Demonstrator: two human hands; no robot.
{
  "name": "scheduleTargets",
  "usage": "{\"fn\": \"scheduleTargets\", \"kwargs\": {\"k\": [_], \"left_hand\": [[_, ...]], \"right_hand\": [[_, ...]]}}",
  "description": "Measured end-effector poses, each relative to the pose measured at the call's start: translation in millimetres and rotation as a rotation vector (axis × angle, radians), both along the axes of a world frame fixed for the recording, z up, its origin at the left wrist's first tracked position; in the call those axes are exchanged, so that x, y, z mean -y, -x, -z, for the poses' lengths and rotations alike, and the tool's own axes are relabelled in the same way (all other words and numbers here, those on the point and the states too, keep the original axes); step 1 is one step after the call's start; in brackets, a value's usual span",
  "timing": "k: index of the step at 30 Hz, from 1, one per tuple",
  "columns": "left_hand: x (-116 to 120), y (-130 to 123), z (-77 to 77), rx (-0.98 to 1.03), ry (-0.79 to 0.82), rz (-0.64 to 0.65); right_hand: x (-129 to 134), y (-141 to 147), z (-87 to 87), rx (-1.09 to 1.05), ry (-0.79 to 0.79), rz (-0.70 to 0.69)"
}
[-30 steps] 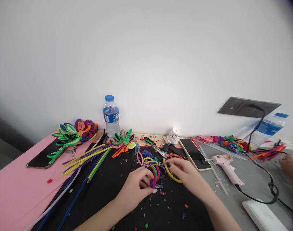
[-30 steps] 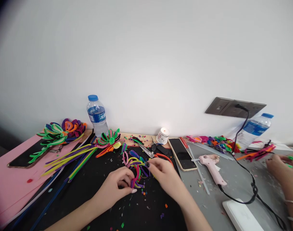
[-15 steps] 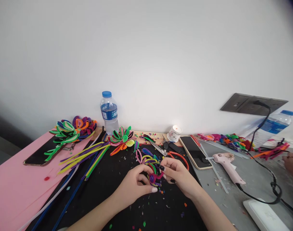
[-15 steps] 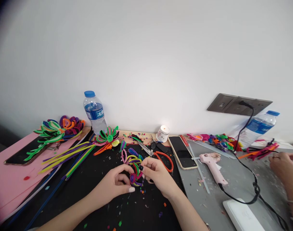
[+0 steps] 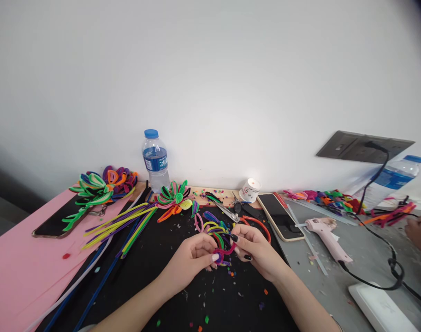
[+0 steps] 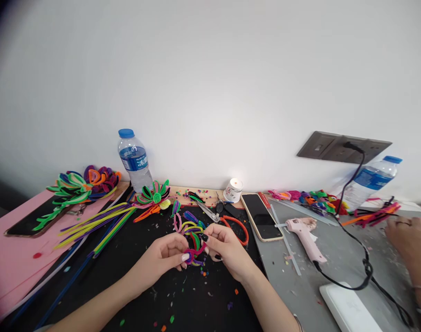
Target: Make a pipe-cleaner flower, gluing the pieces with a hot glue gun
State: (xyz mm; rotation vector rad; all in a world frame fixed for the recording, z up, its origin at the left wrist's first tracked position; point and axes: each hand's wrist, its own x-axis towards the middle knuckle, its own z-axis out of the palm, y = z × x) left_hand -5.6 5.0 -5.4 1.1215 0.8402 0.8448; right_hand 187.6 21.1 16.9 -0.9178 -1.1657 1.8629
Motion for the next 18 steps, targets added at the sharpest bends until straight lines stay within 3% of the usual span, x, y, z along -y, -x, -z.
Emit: {"fn": "scheduleTargets", "kwargs": {"k": [11,18], "left_hand": [[-1.1,2.6,-3.5,0.123,0.054,-0.081],[-0.9,2.7,-9.7,0.063,0.035,-0.146]], "right_hand": [[1.2,-0.5,-1.0,0.131,-0.081,0.144],[1.7,1.4,-3.3,0.290,-0.191,0.192]]}}
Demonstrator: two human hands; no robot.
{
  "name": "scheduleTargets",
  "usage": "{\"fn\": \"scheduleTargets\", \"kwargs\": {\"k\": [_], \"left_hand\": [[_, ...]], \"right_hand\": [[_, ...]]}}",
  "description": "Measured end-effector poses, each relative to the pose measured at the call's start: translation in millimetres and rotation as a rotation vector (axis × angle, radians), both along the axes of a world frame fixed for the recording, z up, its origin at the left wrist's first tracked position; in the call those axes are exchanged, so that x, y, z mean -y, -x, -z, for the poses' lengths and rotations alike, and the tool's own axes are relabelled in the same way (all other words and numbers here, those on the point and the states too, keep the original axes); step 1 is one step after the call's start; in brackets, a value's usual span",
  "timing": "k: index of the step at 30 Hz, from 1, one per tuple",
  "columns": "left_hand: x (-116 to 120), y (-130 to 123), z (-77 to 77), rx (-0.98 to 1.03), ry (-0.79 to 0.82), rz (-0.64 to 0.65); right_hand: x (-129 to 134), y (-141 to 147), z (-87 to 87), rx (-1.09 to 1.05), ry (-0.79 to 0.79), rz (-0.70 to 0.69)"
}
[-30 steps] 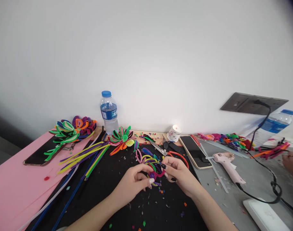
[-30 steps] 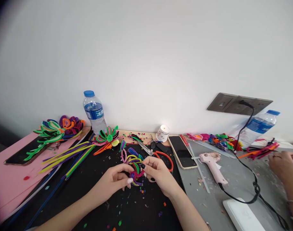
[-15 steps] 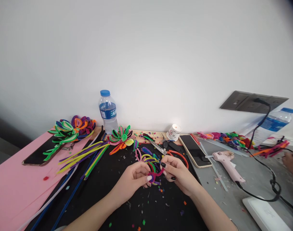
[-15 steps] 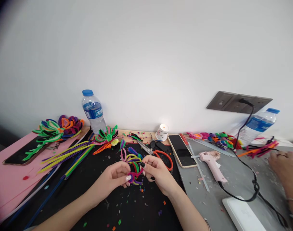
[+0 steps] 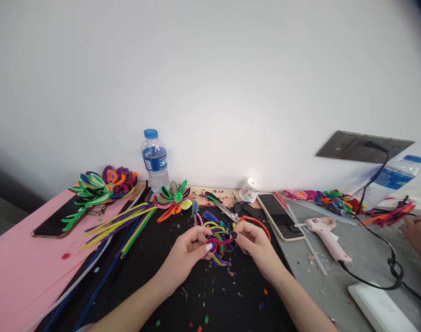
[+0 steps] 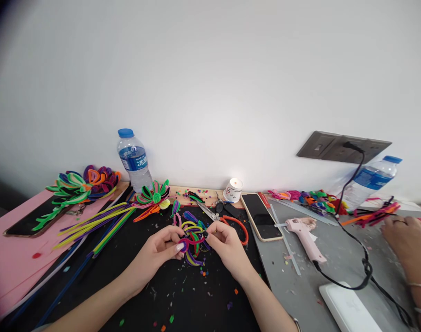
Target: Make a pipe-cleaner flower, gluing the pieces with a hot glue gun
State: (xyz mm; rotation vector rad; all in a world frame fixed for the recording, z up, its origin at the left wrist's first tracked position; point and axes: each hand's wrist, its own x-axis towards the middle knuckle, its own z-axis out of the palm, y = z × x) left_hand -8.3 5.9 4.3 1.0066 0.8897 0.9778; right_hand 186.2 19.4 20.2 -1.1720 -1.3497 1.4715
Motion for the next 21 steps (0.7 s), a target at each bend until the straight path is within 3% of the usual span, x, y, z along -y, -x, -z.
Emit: {"fn": "scheduleTargets", "kwargs": {"k": [5,21], "left_hand": [[0.0,0.7,-0.9,-0.028,-0.013,-0.007],[-1.1,0.9,3.3,0.008,0.042,-0.076]], "right_hand": [[0.7,1.7,-3.0,0.020,-0.030,-0.003],[3.5,6.7,5.7,-0.137,0.111,-0.043]]}}
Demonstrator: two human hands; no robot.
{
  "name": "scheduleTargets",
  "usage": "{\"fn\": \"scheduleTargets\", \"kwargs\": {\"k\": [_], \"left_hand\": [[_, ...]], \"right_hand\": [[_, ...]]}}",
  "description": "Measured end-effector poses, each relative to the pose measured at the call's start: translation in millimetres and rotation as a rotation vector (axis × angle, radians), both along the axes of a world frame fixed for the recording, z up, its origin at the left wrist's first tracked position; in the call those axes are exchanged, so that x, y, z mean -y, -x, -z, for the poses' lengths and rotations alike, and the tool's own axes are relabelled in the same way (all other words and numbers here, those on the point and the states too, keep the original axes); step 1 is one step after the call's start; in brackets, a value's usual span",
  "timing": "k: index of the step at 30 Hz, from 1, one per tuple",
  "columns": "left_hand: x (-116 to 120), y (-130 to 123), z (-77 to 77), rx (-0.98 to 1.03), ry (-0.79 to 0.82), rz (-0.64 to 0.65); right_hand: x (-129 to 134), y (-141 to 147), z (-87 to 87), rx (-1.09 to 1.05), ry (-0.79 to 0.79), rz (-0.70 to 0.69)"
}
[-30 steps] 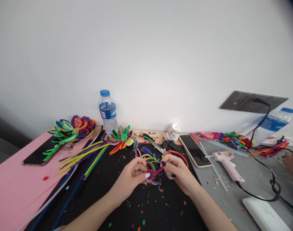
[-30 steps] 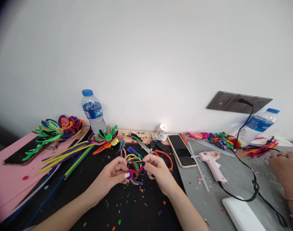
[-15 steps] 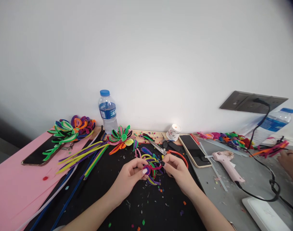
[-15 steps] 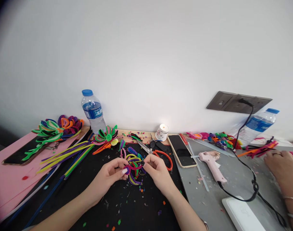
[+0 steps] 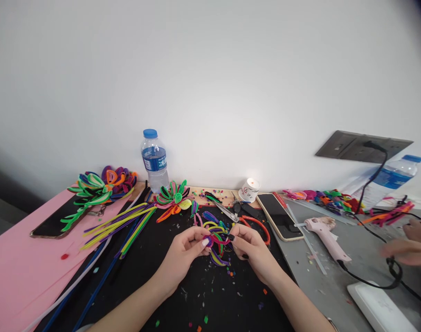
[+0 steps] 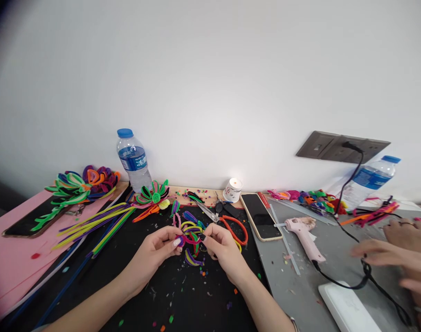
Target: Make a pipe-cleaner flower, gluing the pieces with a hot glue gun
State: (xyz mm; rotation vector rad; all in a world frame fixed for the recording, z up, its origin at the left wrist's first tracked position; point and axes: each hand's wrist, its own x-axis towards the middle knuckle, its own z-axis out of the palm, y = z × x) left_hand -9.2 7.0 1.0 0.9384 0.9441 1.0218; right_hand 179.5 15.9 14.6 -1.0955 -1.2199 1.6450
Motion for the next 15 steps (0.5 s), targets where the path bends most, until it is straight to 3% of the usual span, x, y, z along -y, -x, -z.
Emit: {"fn": "scheduleTargets", "kwargs": {"k": [10,15], "left_hand": [[-0.2,0.3,0.8,0.036,0.002,-0.086],[-0.4,1.0,0.3,-0.053,-0.028,-0.106]], "right_hand": [[1.4,4.4,-0.4,-0.057,0.154,-0.049],[3.7,5.5,0.4,-0.119,0.203,-0.032]]}}
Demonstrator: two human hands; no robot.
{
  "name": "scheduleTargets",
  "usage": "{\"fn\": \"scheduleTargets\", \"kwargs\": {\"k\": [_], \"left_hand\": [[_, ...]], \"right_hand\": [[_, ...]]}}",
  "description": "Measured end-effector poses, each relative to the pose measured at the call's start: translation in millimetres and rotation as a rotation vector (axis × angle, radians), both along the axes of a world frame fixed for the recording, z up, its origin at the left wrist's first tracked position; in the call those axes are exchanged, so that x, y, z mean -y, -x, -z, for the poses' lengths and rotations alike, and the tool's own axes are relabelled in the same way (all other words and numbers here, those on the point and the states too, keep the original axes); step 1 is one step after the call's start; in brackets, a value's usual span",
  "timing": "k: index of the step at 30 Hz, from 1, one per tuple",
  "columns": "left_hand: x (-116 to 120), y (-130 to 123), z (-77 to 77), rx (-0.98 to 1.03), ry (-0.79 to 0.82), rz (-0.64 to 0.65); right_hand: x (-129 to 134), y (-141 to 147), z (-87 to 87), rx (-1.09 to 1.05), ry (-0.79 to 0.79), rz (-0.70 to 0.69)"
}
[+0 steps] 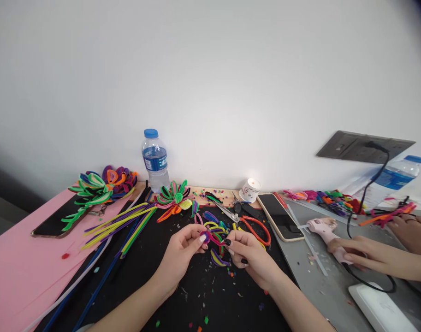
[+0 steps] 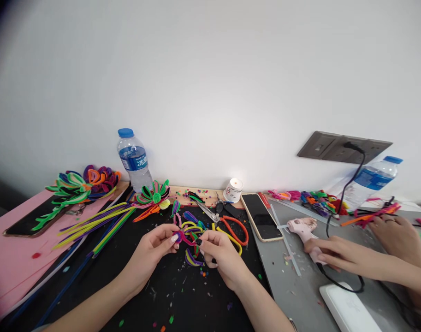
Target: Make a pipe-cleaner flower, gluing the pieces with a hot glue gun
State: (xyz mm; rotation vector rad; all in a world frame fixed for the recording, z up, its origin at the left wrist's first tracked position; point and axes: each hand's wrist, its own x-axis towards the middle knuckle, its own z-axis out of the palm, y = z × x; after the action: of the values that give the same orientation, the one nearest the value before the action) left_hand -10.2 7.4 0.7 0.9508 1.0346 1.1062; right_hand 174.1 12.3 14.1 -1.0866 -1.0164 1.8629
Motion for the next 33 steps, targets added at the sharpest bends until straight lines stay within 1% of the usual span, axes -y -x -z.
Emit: {"fn": "scheduleTargets", "kwargs": {"k": [3,8,15,21,28,33], "left_hand": [[-0.1,0.0,-1.9,-0.041,-0.026,-0.005],[0.4,-1.2,-4.2,-0.039,-0.021,-0.014],[2.5,-0.6,-2.6,0.041,0.006,-0.022],[3.8,-2.7,-1.2,0.106,0.048,-0.036],[5.7,-6.8,0.2,0.142,0.037,-0.033],[7.0,-9.3,-1.0,0.142,0.044,-0.037]], "right_hand": [[1.7,1.0,1.0,-0.048,0.021,-0.014],[3.4,3.2,2.0,-0.080,0.035,-0.028],[6.2,6.5,1.1,-0.113,0.105,-0.072],[9.5,10.0,2.2,-0.102,0.106,-0.109],[9.7,9.9,8.2,-0.125,0.100,-0.152],[11.6,11.0,7.4,-0.125,0.107,-0.167]]}}
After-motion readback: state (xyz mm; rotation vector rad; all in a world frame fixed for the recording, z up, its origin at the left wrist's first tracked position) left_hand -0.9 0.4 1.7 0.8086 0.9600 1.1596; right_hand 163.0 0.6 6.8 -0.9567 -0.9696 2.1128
